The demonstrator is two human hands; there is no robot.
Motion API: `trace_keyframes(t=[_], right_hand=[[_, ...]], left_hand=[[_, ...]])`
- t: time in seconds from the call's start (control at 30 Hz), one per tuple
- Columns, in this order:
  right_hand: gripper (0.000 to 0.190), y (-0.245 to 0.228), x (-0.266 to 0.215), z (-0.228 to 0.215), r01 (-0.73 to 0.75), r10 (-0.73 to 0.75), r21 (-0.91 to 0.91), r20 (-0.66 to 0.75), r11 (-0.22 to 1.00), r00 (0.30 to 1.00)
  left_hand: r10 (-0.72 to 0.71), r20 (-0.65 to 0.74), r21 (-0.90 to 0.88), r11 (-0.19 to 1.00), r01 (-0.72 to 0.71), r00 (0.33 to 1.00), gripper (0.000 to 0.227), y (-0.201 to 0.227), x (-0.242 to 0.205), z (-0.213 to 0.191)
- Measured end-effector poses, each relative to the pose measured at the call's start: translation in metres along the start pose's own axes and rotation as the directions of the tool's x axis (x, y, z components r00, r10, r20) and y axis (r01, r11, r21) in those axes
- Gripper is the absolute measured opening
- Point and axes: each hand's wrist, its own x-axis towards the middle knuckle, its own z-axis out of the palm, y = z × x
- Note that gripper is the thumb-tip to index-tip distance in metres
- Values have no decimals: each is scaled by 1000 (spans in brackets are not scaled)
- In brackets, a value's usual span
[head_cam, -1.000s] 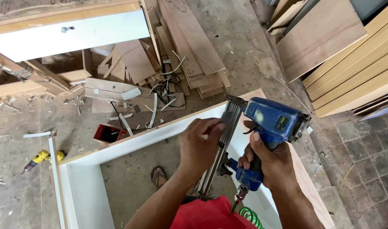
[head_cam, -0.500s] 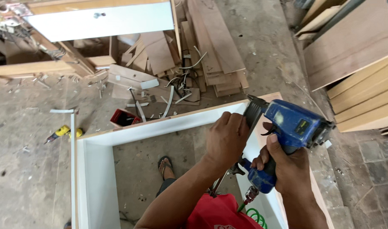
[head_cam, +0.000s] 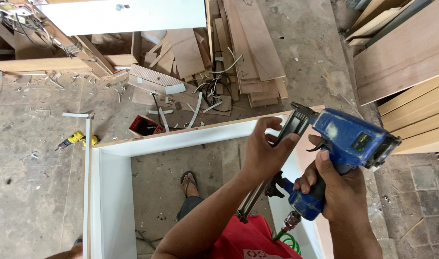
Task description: The person constructs a wooden cabinet by fastening wood panels together using a pneumatic nail gun and then smoothing the exterior edges with a hand-held grinder.
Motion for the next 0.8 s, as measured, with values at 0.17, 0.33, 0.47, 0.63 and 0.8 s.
trace_keyframes(t=[0.17,0.33,0.47,0.63,0.8], right_hand=[[48,-5,-6,3,-21,21,-9,-3,1000,1000],[51,0,-8,1,-60,60,1,-13,998,998],[48,5,-7,-3,-44,43,31,26,999,999],[45,6,-5,-13,-48,46,48,29,998,998],[54,22,11,-45,-75,87,240,-40,968,995]], left_hand=[[-21,252,-425,896,130,967,18,-34,18,0],[-2,295,-274,958,87,955,18,-19,20,-12],[-89,267,-178,974,140,960,35,-9,18,-14],[-139,288,67,990,125,948,32,-27,-4,-33],[3,283,159,986,-50,959,35,-56,-56,-79]])
